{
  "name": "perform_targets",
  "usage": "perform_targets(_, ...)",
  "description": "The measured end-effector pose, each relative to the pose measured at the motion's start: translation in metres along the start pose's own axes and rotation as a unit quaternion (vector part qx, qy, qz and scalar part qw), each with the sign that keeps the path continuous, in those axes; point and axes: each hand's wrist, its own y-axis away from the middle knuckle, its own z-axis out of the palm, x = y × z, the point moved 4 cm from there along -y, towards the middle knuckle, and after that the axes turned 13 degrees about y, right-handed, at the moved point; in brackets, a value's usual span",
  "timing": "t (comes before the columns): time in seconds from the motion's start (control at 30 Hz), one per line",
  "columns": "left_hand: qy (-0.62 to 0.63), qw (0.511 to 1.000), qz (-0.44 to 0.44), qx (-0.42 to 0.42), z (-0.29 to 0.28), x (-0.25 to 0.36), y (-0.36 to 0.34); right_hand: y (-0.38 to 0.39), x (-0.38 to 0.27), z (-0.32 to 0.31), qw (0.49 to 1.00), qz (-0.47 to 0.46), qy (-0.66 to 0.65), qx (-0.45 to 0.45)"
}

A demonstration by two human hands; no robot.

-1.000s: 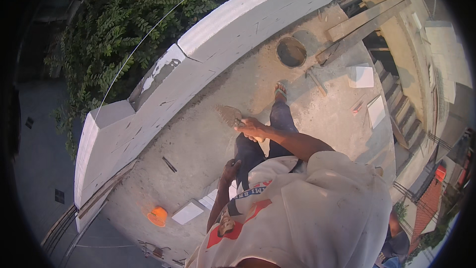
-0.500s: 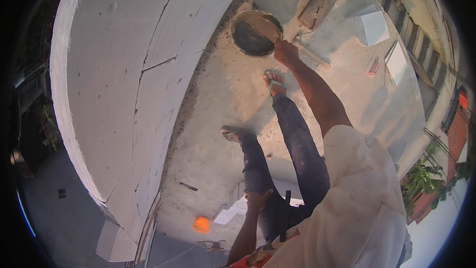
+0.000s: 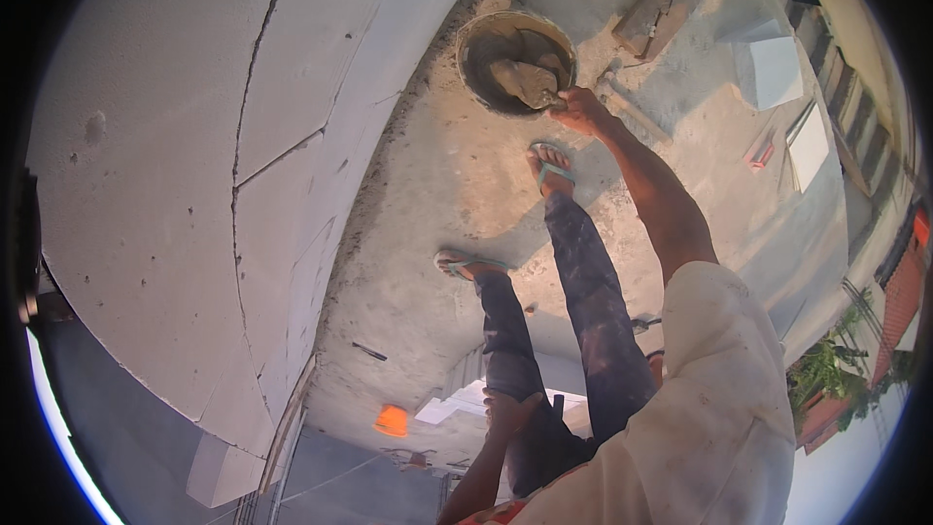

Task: The person applies mortar to a low wall using a trowel and places white rectangular tiles onto the surface. They use a string line to align the tiles and tap them into place, repeating the process along the wall.

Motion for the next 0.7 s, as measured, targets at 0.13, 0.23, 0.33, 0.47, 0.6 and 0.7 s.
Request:
perform_targets(0.13, 0.021, 0.999, 0.021, 0.032, -0.016, -0.003, 0.015, 0.070, -0.031, -0.041, 0.979, 0.010, -0.205, 0.015)
perform_targets(0.23, 0.017, 0.995, 0.094, 0.019, -0.040, -0.020, 0.007, 0.127, -0.082, -0.081, 0.967, -0.013, -0.239, 0.092)
perform_targets(0.33, 0.048, 0.982, 0.179, 0.031, -0.066, -0.048, 0.004, 0.182, -0.190, -0.147, 0.936, -0.109, -0.318, 0.101)
perform_targets(0.47, 0.022, 0.962, 0.270, 0.028, -0.126, -0.075, 0.010, 0.272, -0.323, -0.218, 0.932, -0.106, -0.343, 0.047)
perform_targets(0.6, 0.096, 0.922, 0.375, 0.030, -0.174, -0.111, 0.012, 0.321, -0.449, -0.233, 0.881, -0.197, -0.429, 0.045)
perform_targets(0.7, 0.212, 0.892, 0.396, 0.053, -0.197, -0.142, 0.012, 0.341, -0.542, -0.245, 0.875, -0.228, -0.424, 0.057)
